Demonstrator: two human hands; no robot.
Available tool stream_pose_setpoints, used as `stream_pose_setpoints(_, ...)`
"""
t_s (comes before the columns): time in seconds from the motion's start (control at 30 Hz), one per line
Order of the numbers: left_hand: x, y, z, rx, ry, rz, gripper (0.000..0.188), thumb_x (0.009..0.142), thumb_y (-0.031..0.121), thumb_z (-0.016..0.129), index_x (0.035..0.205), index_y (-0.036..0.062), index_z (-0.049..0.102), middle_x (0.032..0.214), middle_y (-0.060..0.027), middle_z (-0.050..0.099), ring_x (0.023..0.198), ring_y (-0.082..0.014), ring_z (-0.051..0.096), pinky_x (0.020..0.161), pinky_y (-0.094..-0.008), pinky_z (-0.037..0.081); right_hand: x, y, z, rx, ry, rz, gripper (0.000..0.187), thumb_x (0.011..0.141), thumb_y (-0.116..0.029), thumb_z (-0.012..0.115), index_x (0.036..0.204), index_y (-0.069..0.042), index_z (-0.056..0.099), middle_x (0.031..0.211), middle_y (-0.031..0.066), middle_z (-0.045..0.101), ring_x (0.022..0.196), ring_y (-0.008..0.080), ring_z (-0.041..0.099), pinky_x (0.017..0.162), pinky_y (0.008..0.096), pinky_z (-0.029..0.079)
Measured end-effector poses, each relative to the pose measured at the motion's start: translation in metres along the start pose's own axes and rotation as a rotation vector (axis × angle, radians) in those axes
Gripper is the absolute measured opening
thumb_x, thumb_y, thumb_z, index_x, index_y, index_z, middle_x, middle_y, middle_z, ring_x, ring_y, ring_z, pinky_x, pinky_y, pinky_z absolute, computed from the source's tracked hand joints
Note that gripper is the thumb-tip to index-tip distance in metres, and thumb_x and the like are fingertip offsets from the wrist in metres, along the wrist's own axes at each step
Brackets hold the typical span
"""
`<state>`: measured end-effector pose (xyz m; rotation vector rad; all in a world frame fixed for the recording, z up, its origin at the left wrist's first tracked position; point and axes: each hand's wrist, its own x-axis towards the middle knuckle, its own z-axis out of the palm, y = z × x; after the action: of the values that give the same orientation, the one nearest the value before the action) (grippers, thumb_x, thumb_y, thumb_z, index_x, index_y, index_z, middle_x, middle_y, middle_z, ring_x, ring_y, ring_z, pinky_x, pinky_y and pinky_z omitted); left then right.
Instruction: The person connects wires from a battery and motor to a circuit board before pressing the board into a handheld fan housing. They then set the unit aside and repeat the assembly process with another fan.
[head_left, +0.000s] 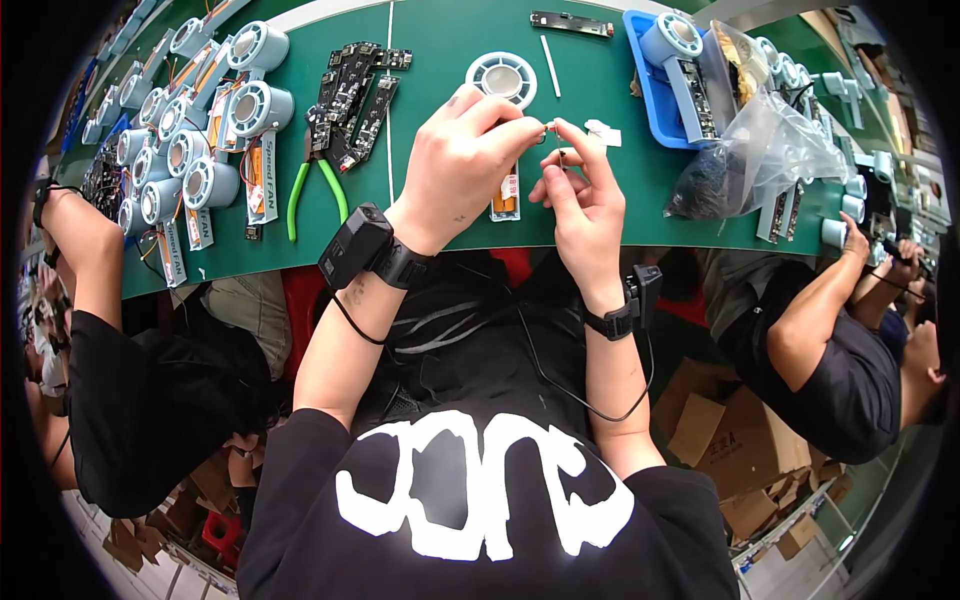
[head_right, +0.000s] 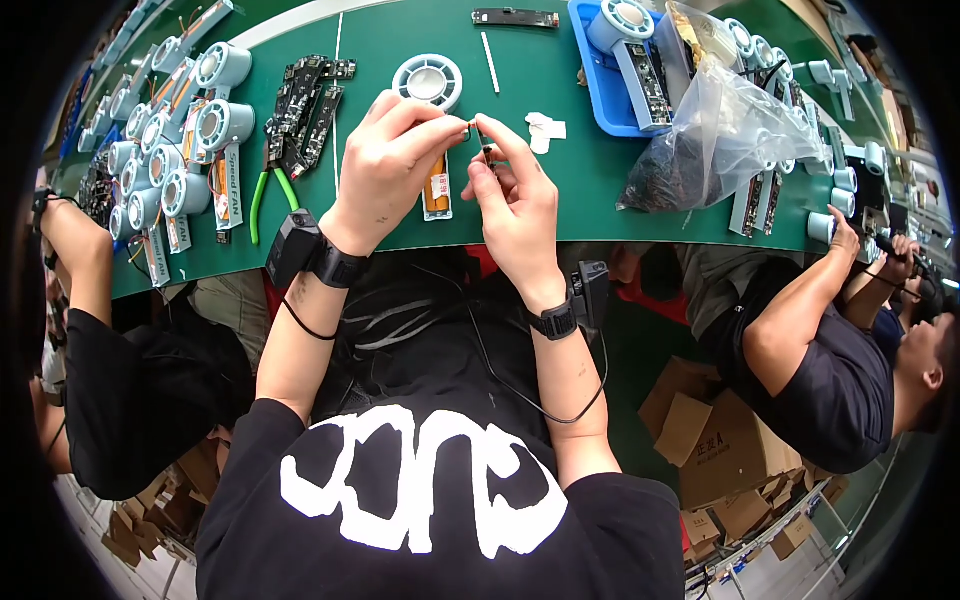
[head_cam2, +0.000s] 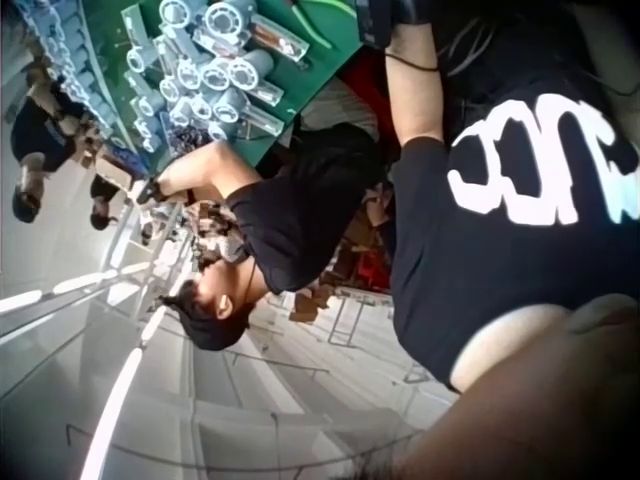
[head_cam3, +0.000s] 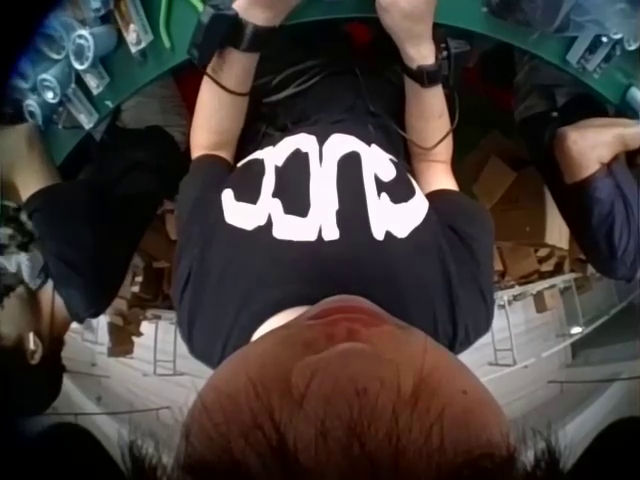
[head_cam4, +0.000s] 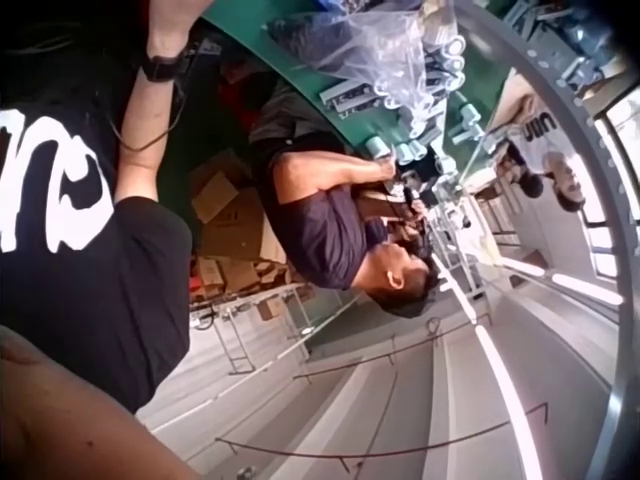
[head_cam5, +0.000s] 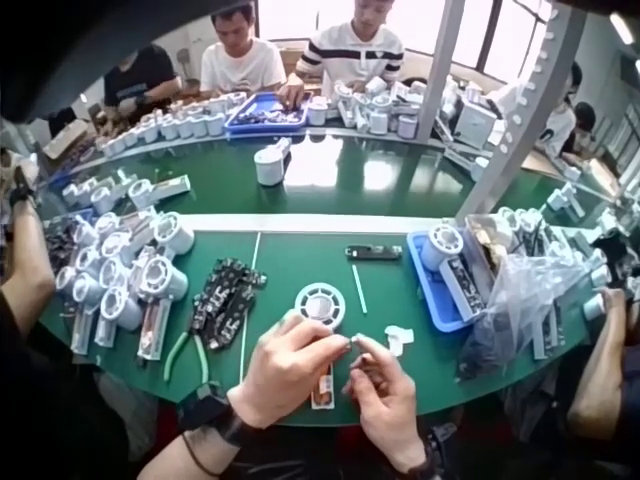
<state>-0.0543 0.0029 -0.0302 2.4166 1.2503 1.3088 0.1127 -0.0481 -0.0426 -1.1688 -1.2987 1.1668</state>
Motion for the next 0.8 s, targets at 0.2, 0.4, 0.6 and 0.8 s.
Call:
stream_pose_setpoints(0.2, 0.000, 0.000, -0.002, -0.017, 0.002, -0.013, 0.013, 0.077, 0.005, 0.078, 0.089, 0.0060, 0.074, 0.083, -0.0031, 0.067, 0.079, -0.0231, 0.061, 0.069, -0.0333, 0.053, -0.001, 0.007, 0.003, 0.001, -0.008, -0.025, 0.042, 0.100, -0.002, 0.059, 0.142, -0.007, 0.057, 0.103, 0.0041, 0.060, 0.074, 0.0070, 0.062, 0.063, 0.0198, 0.048)
stream_pose_setpoints(0.4, 0.000, -0.002, -0.002, -0.015, -0.035, -0.002, 0.012, 0.077, 0.004, 0.078, 0.088, 0.0050, 0.074, 0.083, -0.0040, 0.067, 0.079, -0.0237, 0.062, 0.069, -0.0336, 0.053, -0.002, 0.001, 0.004, -0.067, 0.001, 0.003, 0.042, 0.100, -0.001, 0.059, 0.141, -0.008, 0.059, 0.097, 0.0024, 0.061, 0.068, 0.0053, 0.058, 0.059, 0.0188, 0.046)
stream_pose_setpoints(0.6, -0.001, -0.004, -0.004, -0.094, -0.055, -0.011, 0.012, 0.077, 0.004, 0.079, 0.089, 0.0043, 0.074, 0.082, -0.0050, 0.068, 0.078, -0.0234, 0.063, 0.068, -0.0330, 0.053, 0.001, -0.002, -0.009, -0.045, -0.080, 0.061, 0.043, 0.099, 0.000, 0.057, 0.141, -0.008, 0.060, 0.095, 0.0011, 0.060, 0.064, 0.0044, 0.053, 0.057, 0.0186, 0.043)
stream_pose_setpoints(0.8, 0.002, -0.004, -0.009, -0.167, -0.047, -0.026, 0.014, 0.077, 0.006, 0.081, 0.089, 0.0038, 0.075, 0.083, -0.0055, 0.070, 0.077, -0.0219, 0.066, 0.067, -0.0314, 0.055, 0.007, -0.005, -0.021, -0.042, -0.193, 0.059, 0.045, 0.097, 0.002, 0.056, 0.141, -0.008, 0.060, 0.089, -0.0002, 0.058, 0.062, 0.0040, 0.049, 0.055, 0.0190, 0.039)
